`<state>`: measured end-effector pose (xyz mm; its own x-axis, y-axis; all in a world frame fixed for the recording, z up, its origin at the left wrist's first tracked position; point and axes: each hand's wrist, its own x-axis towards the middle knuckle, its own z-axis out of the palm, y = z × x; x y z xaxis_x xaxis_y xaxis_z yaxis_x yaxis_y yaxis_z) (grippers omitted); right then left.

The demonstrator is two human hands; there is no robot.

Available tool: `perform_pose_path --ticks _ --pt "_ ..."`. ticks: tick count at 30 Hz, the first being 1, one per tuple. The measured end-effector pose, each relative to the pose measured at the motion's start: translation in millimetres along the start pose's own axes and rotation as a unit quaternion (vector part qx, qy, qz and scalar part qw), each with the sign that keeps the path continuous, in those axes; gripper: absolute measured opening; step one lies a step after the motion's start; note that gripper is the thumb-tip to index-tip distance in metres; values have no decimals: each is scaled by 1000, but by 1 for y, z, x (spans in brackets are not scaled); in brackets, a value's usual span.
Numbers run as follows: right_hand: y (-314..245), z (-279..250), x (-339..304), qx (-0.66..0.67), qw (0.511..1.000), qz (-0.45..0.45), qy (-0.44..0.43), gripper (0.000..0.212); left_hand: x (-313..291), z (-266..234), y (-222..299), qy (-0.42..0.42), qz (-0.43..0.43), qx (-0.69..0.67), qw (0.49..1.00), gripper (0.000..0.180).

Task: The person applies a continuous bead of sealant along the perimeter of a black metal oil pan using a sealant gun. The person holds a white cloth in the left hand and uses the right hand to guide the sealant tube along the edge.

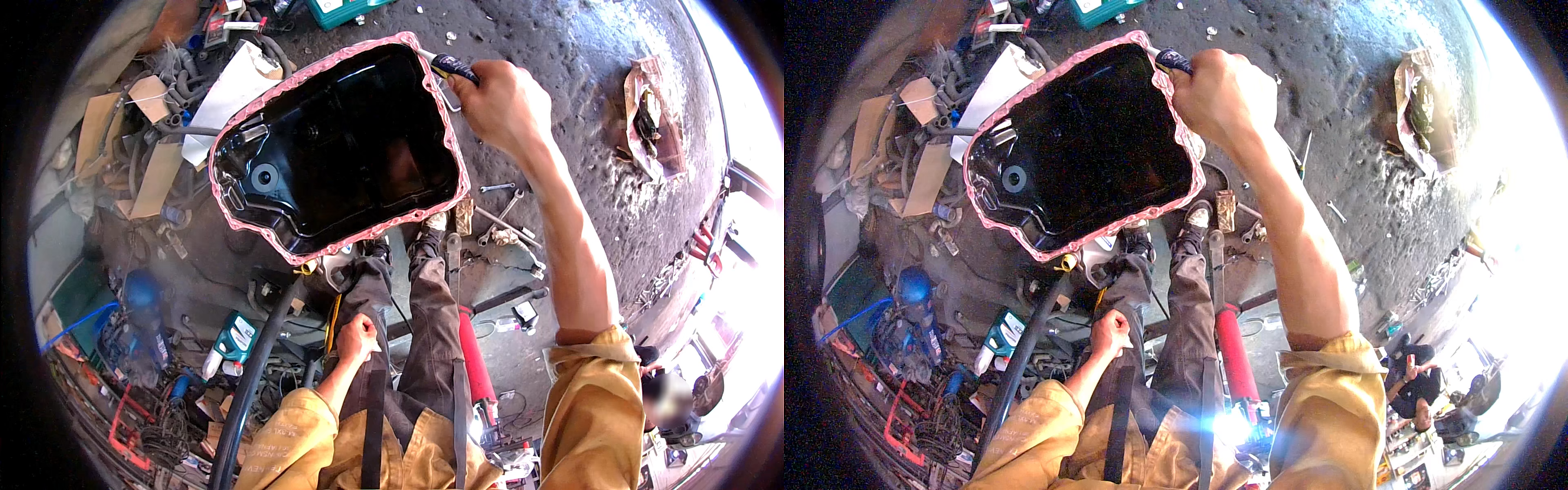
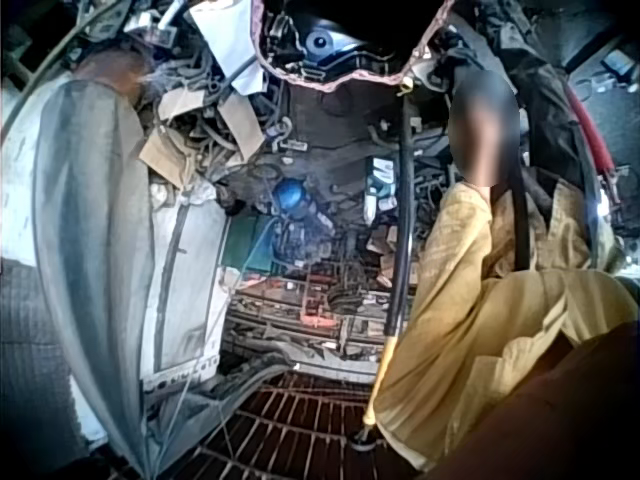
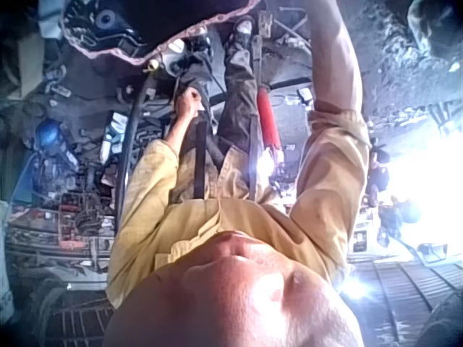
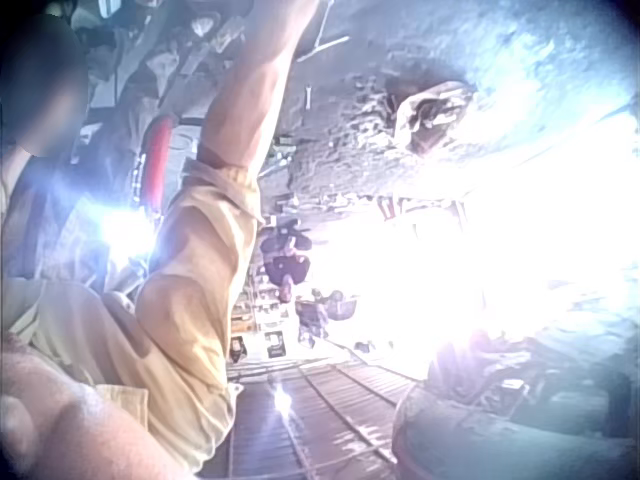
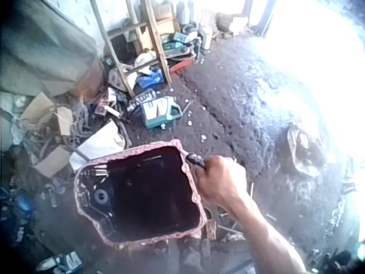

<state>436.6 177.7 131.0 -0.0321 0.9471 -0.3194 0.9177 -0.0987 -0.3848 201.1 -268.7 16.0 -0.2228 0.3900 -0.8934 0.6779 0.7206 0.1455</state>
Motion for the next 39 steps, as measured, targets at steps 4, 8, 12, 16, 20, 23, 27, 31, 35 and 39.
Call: perform_pose_path --ticks 4,8,12,16,20,23,27,31,35,39 --pt "-1 2 3 3 1000 3 5 38 0 -1 2 -6 -11 5 1000 10" --pt "1 1 1 -2 1000 1 0 37 3 3 -5 4 3 12 1000 10" --pt "2 -1 -2 -11 1000 1 -7 36 5 9 -12 26 14 25 999 9" --pt "3 -1 -7 -1 1000 2 -3 35 5 8 -12 23 18 17 999 9" --pt "5 -3 -13 -6 1000 7 -6 35 3 3 -6 6 13 4 1000 9" --pt "8 -5 -21 -2 1000 2 -11 36 4 3 -7 8 20 8 1000 9" --pt "17 -5 -39 26 999 28 -11 36 4 5 -9 19 15 33 999 8" --pt "36 -5 -70 52 996 64 -22 36 3 4 -2 39 53 40 997 8" --pt "52 3 -103 89 990 104 -27 37 1 0 3 50 66 79 993 8" --pt "56 6 -120 92 987 122 -48 36 1 -2 7 62 79 107 989 8"
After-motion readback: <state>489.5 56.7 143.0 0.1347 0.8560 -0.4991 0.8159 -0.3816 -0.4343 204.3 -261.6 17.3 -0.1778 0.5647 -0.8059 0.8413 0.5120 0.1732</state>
